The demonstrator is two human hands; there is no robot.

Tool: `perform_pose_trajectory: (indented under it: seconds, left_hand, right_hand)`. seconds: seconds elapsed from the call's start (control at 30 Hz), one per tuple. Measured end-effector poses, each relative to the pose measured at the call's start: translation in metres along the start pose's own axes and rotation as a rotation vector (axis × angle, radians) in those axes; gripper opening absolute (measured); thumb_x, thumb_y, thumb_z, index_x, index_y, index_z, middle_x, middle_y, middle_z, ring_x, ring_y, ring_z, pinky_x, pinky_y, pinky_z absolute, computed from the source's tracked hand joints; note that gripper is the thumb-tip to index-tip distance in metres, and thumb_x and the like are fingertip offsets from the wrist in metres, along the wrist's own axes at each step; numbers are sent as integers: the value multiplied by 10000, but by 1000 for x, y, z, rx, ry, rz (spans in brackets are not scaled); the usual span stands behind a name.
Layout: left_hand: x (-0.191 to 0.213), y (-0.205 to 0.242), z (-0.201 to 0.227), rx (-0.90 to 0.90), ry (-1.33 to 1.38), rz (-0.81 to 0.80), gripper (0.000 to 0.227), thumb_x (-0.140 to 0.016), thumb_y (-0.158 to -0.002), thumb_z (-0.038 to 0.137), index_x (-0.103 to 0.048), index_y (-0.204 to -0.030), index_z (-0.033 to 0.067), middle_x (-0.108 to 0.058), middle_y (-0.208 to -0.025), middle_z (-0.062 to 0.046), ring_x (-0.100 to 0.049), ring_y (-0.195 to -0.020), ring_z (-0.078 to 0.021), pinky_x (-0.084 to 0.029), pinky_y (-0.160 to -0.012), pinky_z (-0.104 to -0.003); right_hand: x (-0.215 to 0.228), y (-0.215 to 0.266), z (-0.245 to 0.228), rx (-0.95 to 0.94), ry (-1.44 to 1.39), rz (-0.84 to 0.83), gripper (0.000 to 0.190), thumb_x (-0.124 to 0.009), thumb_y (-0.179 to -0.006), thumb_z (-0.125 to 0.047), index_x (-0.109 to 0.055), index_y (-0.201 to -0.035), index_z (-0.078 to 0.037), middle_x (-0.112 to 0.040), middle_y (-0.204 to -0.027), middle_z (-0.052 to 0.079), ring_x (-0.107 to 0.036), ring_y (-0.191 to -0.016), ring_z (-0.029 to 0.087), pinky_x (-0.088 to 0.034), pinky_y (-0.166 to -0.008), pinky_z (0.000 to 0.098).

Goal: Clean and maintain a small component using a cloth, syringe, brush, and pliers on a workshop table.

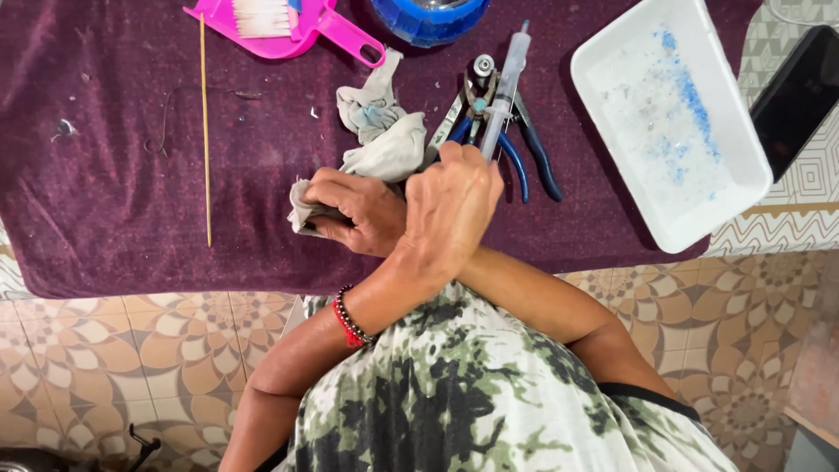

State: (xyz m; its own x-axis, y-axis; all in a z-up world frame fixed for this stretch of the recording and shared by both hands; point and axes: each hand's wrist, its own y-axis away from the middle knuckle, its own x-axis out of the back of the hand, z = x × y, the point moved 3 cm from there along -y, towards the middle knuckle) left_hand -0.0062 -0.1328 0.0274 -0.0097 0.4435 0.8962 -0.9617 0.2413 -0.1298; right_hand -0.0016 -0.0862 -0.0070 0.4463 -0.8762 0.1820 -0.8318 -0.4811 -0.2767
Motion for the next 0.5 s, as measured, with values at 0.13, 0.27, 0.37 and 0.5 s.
perform_pose_trajectory:
  seconds: [0.13, 0.27, 0.37, 0.5]
  left_hand:
    - [9, 0, -6, -35, 16, -46, 429, -635, -880, 503, -566, -738, 104, -537, -702, -41, -651, -434, -332, -519, -430, -515]
    - [44, -18, 3, -89, -109, -28, 517, -608, -935, 596, -588, -836, 89, -565, -779, -56, -702, -572, -292, -545, -467, -441]
    - [25, -29, 2, -67, -228, 50, 699, -662, -834, 720, -600, -1038, 54, -570, -826, -71, -701, -689, -280, -568, -497, -399]
    - [-11, -34, 6, 61, -535, -39, 1221, -586, -710, 1034, -495, -1423, 48, -570, -914, -2, -585, -752, -134, -509, -486, -258]
  right_hand:
    - [-3, 4, 7, 4, -34, 58, 105, -709, -962, -134, -659, -1047, -99, -620, -1005, 40, -689, -852, 268, -557, -775, 324]
    - [3, 0, 5, 42, -26, 188, 91, -721, -942, -128, -705, -1031, -118, -634, -982, -15, -682, -805, 171, -551, -766, 251]
    - [2, 2, 7, 66, 44, 146, 82, -705, -951, -134, -692, -1032, -130, -632, -980, -1, -691, -822, 216, -564, -773, 272]
    - [6, 2, -2, 42, 172, -17, 205, -684, -913, -17, -573, -1079, -64, -581, -1055, 57, -611, -834, 236, -476, -775, 329]
